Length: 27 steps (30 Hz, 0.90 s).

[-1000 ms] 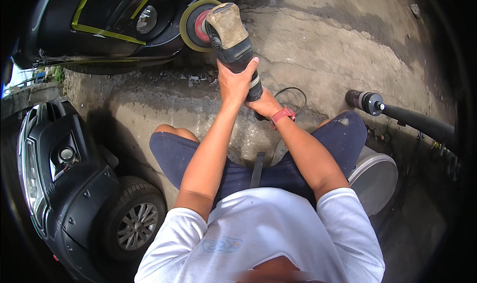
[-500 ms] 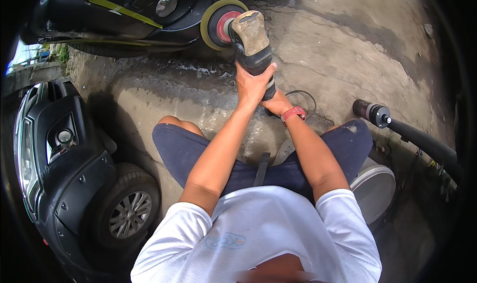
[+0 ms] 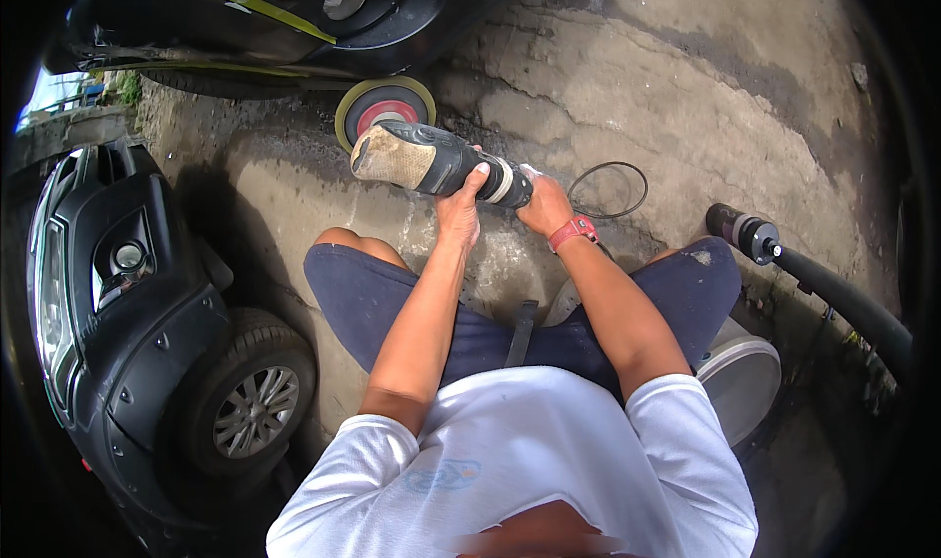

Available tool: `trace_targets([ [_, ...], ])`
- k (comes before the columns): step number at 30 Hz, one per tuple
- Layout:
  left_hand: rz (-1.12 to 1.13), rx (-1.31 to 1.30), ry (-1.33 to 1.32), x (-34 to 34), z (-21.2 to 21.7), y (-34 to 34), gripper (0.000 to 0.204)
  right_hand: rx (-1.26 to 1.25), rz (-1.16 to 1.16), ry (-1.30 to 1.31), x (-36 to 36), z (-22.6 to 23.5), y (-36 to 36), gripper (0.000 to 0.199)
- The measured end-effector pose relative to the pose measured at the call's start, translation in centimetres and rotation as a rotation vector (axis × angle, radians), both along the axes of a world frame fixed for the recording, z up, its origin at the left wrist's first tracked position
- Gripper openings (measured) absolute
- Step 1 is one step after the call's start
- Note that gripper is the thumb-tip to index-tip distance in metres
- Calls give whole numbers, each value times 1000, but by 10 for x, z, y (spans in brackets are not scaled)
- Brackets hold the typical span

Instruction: The person applies a substance to a black car bumper using a small tool, then uses a power polisher with different pads to polish the bumper surface. The person switches between pads and continues polishing the same area.

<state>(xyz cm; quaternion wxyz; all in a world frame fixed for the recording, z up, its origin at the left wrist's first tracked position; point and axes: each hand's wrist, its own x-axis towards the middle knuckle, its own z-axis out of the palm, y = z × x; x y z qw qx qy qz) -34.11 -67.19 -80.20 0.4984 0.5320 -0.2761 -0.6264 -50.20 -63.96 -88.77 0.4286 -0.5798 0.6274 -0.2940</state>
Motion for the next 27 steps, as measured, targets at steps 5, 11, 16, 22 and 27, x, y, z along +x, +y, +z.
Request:
trace_targets([
  [5,-216,22,-54,-42,-9,4,62,-18,-172,-33,-40,-16,20,47],
  [11,-251,37,-117,-58,-5,-16,57,-71,-191,-98,-51,-19,11,49],
  [16,-16,-12,-41,-11,6,4,61,-71,-46,-6,-10,-1,0,49],
  [22,-18,-76,-121,28,32,-9,61,-50,-12,-48,34,19,-15,43],
  [27,-246,-70,-454,-2,47,-18,49,14,-117,-310,23,18,-2,38],
])
